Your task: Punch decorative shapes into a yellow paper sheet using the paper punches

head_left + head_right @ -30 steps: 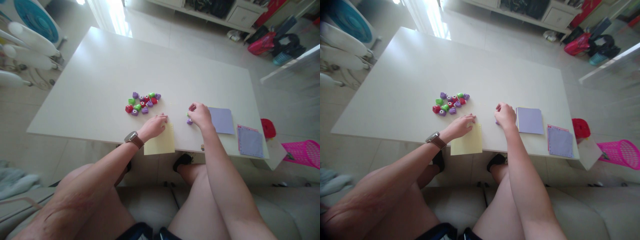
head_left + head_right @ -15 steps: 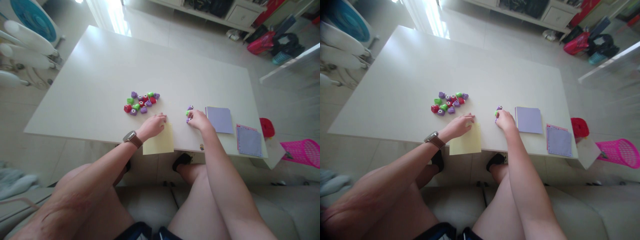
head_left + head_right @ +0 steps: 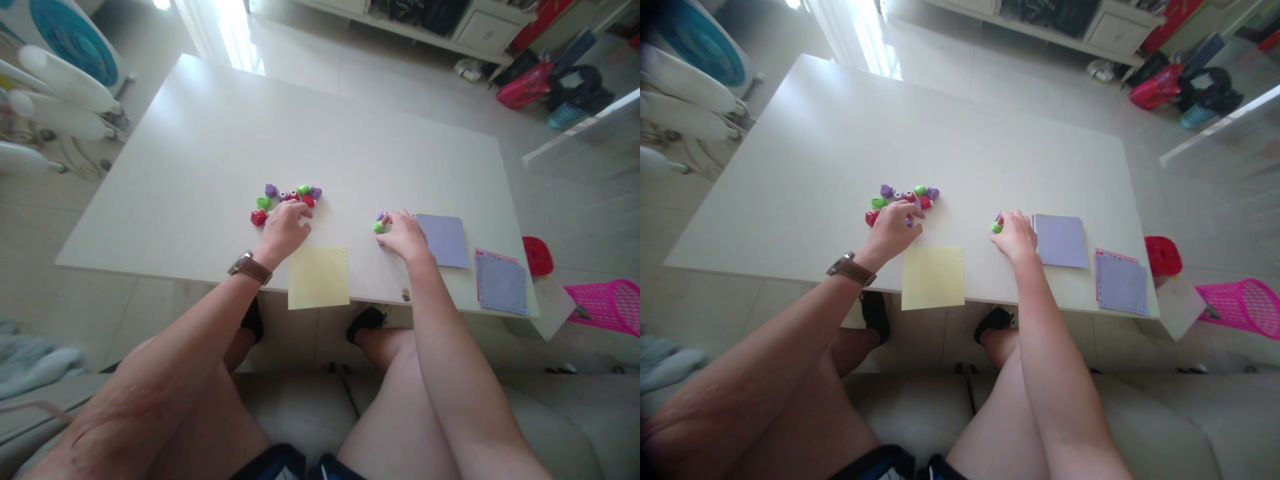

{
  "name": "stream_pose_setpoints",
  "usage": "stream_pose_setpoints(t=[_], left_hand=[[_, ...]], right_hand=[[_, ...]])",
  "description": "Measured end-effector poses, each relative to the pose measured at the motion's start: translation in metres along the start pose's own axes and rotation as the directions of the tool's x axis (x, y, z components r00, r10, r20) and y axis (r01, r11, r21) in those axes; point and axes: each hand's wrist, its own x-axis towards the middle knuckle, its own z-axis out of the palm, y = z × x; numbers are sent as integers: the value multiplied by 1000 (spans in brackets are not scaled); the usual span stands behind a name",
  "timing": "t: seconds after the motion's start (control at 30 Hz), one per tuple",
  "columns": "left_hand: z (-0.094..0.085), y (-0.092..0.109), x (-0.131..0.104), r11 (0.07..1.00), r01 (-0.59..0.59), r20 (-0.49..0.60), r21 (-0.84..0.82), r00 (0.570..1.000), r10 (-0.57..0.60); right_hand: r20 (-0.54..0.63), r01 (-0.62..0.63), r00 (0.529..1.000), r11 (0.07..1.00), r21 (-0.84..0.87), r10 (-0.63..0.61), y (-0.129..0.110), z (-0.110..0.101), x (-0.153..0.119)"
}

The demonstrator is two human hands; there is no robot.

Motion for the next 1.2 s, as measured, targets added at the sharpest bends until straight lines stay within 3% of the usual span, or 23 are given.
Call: stream_pose_setpoints(t=[0.17,0.3,0.7,0.83,0.93,1.07,1.2], left_hand=[[-13,-17,0,969,79,35,233,995,-90],[-12,-15,-1,939,65,86,337,991,-99],[-2,-10,-3,938,15,95,347,994,-52],[0,-9,-1,981,-7,23,195,1000,2],[5,-6,3,992,-39,-28,-119,999,36],[12,-1,6,862,-110,-52,-495,994,97],[17,6,2,784,-151,-20,-602,985,174]], right_hand=[[-33,18,999,999,44,-16,-1,1,1],[-51,54,997,997,58,-51,-3,3,1],[-83,167,985,967,192,-153,-8,10,6],[-96,179,982,951,250,-160,-14,9,6],[-109,203,978,934,294,-179,-20,5,4],[-69,225,974,867,444,-217,-31,-2,-1],[12,194,963,727,659,-268,-41,0,-5]])
